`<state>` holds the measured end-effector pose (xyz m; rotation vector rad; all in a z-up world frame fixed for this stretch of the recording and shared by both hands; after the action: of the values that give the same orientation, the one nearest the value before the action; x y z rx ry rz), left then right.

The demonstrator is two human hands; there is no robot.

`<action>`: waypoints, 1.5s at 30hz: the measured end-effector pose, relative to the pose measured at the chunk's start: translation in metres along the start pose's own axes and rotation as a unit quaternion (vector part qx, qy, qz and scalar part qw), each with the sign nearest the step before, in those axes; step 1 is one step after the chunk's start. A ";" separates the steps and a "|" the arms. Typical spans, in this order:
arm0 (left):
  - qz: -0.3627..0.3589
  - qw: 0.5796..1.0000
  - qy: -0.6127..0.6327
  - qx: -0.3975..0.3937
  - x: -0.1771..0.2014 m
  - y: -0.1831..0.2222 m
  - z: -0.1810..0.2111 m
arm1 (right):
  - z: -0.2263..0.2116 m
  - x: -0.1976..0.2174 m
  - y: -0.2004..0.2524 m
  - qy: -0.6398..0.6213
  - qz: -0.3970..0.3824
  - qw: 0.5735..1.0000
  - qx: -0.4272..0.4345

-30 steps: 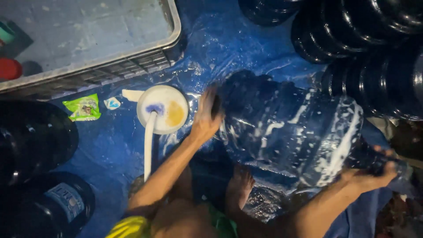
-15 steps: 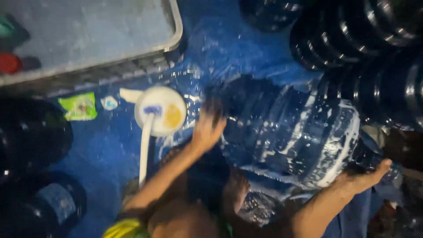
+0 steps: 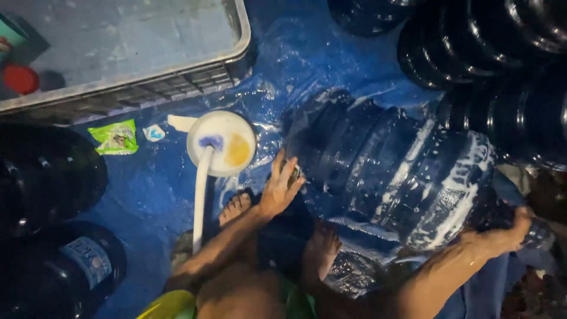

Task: Scrubbing the exterior of a large plastic water jug with a soapy sponge to clean it.

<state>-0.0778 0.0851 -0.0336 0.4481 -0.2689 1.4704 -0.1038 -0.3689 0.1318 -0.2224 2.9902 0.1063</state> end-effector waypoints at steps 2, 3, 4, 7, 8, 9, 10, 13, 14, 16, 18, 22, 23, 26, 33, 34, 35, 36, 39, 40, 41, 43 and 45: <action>0.057 0.998 -0.011 -0.026 0.006 -0.027 0.008 | 0.018 0.007 -0.029 -0.078 -0.098 0.992 -0.021; 0.118 0.991 -0.021 -0.054 0.014 -0.039 0.015 | 0.025 0.001 -0.040 -0.158 -0.196 0.967 -0.042; 0.119 0.992 -0.021 -0.047 0.037 -0.057 0.047 | 0.029 0.010 -0.044 -0.152 -0.200 0.967 -0.044; -0.039 0.986 0.006 0.163 0.064 -0.096 0.082 | 0.020 -0.003 -0.031 -0.237 -0.376 0.896 0.015; -0.003 0.995 0.045 0.087 0.067 -0.089 0.088 | 0.024 0.000 -0.031 -0.229 -0.289 0.929 -0.012; 0.032 0.996 0.083 0.011 0.070 -0.081 0.093 | 0.029 0.004 -0.030 -0.221 -0.198 0.954 -0.037; 0.030 0.996 0.081 0.005 0.057 -0.060 0.075 | 0.023 -0.005 -0.024 -0.226 -0.195 0.954 -0.036; 0.040 0.999 -0.032 -0.012 0.033 -0.013 0.037 | 0.024 0.010 -0.024 -0.127 -0.045 0.990 -0.051; 0.025 1.000 -0.008 0.017 0.032 -0.015 0.034 | 0.027 0.007 -0.030 -0.182 -0.087 0.978 -0.057; 0.010 0.999 0.018 0.047 0.045 -0.041 0.046 | 0.033 0.012 -0.044 -0.234 -0.129 0.962 -0.060; 0.015 0.999 0.029 0.018 0.074 -0.084 0.080 | 0.036 0.013 -0.054 -0.208 -0.266 0.941 -0.019; -0.109 0.990 -0.009 0.091 0.054 -0.135 0.052 | 0.020 -0.005 -0.024 -0.130 -0.426 0.894 0.058; -0.069 0.995 0.006 0.075 0.065 -0.121 0.059 | 0.014 -0.009 -0.011 -0.150 -0.332 0.931 0.020; -0.014 0.999 0.011 0.032 0.070 -0.064 0.061 | 0.017 -0.016 -0.015 -0.197 -0.204 0.958 -0.036; -0.042 0.989 0.002 0.140 0.075 -0.074 0.030 | 0.023 -0.015 -0.041 -0.143 -0.478 0.864 0.063; -0.042 0.990 0.003 0.138 0.071 -0.098 0.017 | 0.023 -0.021 -0.032 -0.144 -0.478 0.864 0.065; -0.116 0.967 0.129 0.185 0.056 -0.121 0.000 | 0.021 -0.028 -0.023 -0.158 -0.483 0.859 0.071; -0.189 0.920 0.253 0.231 0.040 -0.139 -0.014 | 0.019 -0.032 -0.013 -0.170 -0.487 0.853 0.076; -0.058 0.996 0.066 0.019 0.050 -0.133 -0.016 | 0.019 -0.046 -0.033 -0.196 -0.324 0.925 0.043; -0.062 0.996 0.066 0.019 0.054 -0.108 0.009 | 0.008 -0.055 -0.022 -0.195 -0.321 0.926 0.045; -0.045 0.997 0.035 0.045 0.059 -0.083 0.031 | 0.006 -0.055 -0.017 -0.162 -0.234 0.959 0.016; -0.028 0.997 0.004 0.069 0.060 -0.049 0.052 | -0.001 -0.055 -0.007 -0.131 -0.143 0.981 -0.007; -0.030 0.998 0.034 0.052 0.049 -0.036 0.055 | 0.003 -0.058 0.000 -0.162 -0.093 0.979 -0.076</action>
<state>-0.0323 0.1030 0.0318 0.4849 -0.1251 1.4427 -0.0464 -0.3604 0.1376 -0.4521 2.6233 0.3186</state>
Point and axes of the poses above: each hand's wrist, its own y-axis away from the middle knuckle, its own x-axis out of the back of the hand, z = x × y, the point moved 7 cm from there along -y, towards the middle knuckle, and after that the axes turned 8 degrees about x, right-handed, at the moved point
